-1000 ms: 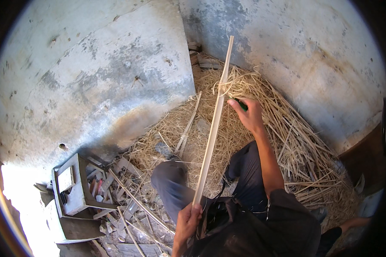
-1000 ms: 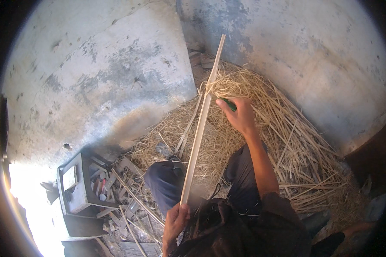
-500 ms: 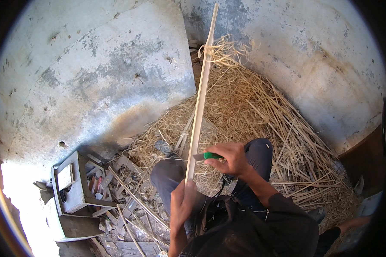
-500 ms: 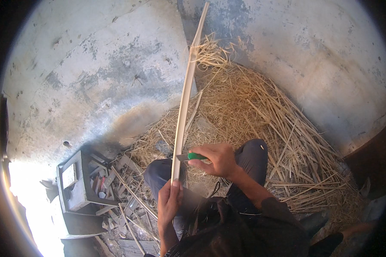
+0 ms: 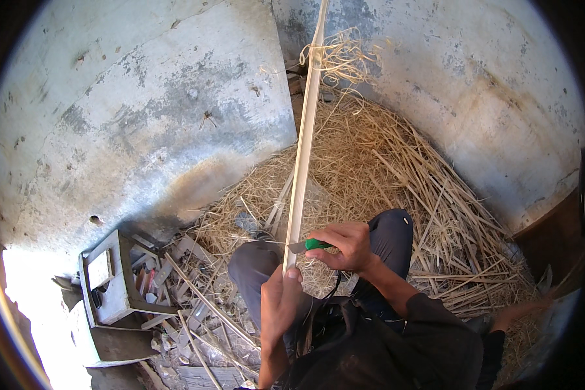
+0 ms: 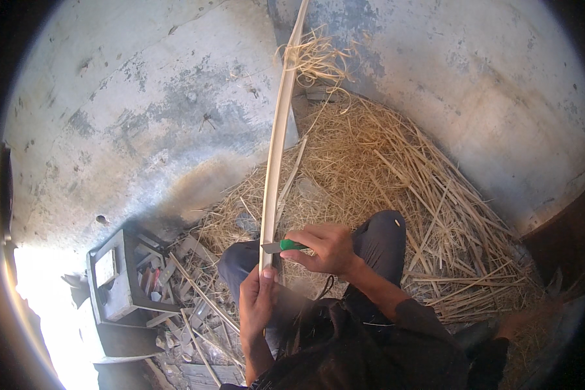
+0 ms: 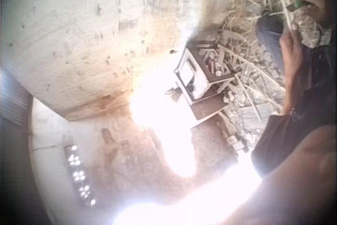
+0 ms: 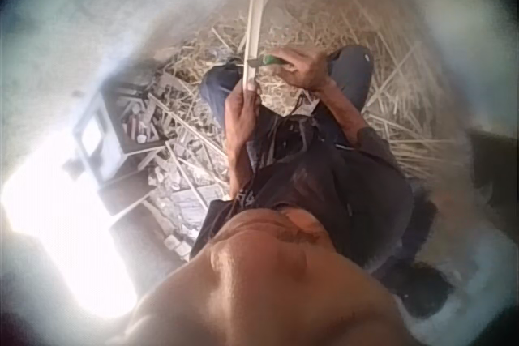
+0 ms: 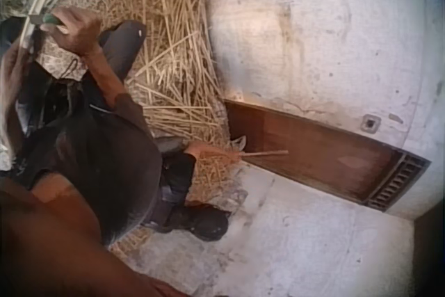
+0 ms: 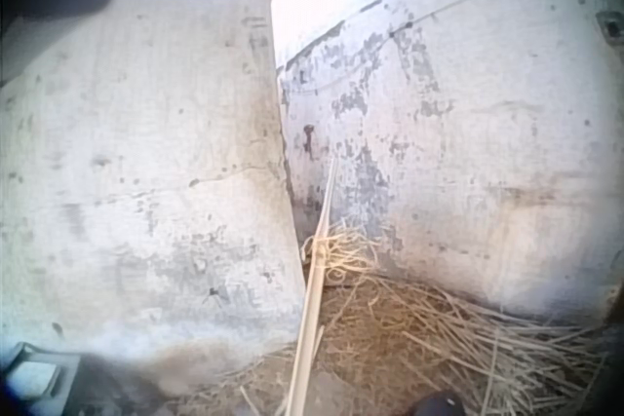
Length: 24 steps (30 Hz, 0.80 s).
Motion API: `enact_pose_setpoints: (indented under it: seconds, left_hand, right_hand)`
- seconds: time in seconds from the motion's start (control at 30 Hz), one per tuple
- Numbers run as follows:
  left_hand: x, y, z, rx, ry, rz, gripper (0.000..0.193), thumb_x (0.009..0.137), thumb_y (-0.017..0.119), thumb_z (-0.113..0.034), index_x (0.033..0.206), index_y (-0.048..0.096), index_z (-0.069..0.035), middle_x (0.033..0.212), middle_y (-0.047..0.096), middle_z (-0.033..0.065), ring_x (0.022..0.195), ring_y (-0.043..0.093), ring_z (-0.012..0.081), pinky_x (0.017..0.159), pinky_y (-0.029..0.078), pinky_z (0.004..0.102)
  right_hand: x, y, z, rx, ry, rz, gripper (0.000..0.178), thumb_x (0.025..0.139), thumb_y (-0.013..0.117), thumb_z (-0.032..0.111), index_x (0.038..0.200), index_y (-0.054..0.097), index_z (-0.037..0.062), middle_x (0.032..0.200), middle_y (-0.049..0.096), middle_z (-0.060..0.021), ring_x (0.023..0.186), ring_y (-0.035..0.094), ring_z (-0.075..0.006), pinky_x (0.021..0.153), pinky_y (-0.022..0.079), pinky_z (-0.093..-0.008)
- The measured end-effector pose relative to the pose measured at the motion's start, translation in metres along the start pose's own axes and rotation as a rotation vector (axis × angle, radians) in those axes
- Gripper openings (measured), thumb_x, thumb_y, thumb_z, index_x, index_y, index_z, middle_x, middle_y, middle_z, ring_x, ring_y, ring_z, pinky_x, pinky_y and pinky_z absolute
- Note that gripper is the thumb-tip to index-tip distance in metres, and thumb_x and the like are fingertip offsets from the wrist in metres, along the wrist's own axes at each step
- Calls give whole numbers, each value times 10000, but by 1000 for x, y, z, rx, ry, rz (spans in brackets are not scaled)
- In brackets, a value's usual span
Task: The person sits on a straw-covered floor and uses a green-handled knife to shave a long bamboo pole. They hold the pole with their left hand and repeatedly scrape the surface with the knife in their right hand, creating thin wood shavings that fall onto the straw.
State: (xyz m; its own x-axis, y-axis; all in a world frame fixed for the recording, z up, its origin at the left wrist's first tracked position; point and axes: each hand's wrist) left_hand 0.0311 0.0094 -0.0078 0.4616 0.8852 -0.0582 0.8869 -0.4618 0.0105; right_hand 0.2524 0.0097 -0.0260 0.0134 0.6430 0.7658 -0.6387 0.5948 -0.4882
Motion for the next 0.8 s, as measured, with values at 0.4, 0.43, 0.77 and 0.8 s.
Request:
enact_pose_setpoints:
  seconds: [0.4, 0.43, 0.77, 0.8]
  left_hand:
    - [-5, 0, 6, 73, 3, -46, 388, 1192, 503, -375, 985, 621, -70, 740, 498, -72, 626, 409, 18, 550, 315, 224]
    - [-6, 0, 7, 65, 3, -47, 388, 1192, 503, -378, 986, 620, -70, 739, 498, -72, 624, 409, 18, 548, 315, 225]
    - [-9, -3, 10, 97, 6, -61, 398, 1188, 506, -393, 992, 622, -67, 727, 489, -76, 617, 401, 18, 541, 309, 227]
    - [-10, -3, 11, 97, 6, -60, 400, 1188, 507, -394, 992, 623, -66, 726, 489, -76, 617, 400, 19, 542, 310, 227]
  right_hand:
    - [1, -2, -3, -54, -25, -2, 336, 898, 870, 452, 1010, 810, 141, 702, 686, 2, 584, 682, -188, 531, 502, -343]
    - [1, -1, -5, -57, -30, -1, 339, 895, 871, 455, 1009, 811, 141, 693, 676, 5, 579, 676, -187, 529, 499, -342]
    - [3, -3, -1, -80, -26, 12, 337, 892, 878, 435, 977, 805, 116, 724, 729, -10, 590, 700, -203, 543, 518, -336]
    - [3, -3, -1, -83, -27, 12, 337, 892, 878, 436, 977, 806, 118, 722, 729, -9, 589, 700, -202, 542, 517, -334]
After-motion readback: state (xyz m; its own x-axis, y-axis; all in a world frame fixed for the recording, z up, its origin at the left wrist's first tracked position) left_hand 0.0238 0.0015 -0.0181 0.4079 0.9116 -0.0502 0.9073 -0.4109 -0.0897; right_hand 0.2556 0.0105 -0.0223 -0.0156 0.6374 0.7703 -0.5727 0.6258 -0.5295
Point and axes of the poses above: each hand's wrist, its own x-axis towards the middle knuckle, its own y-axis out of the palm, z = x × y
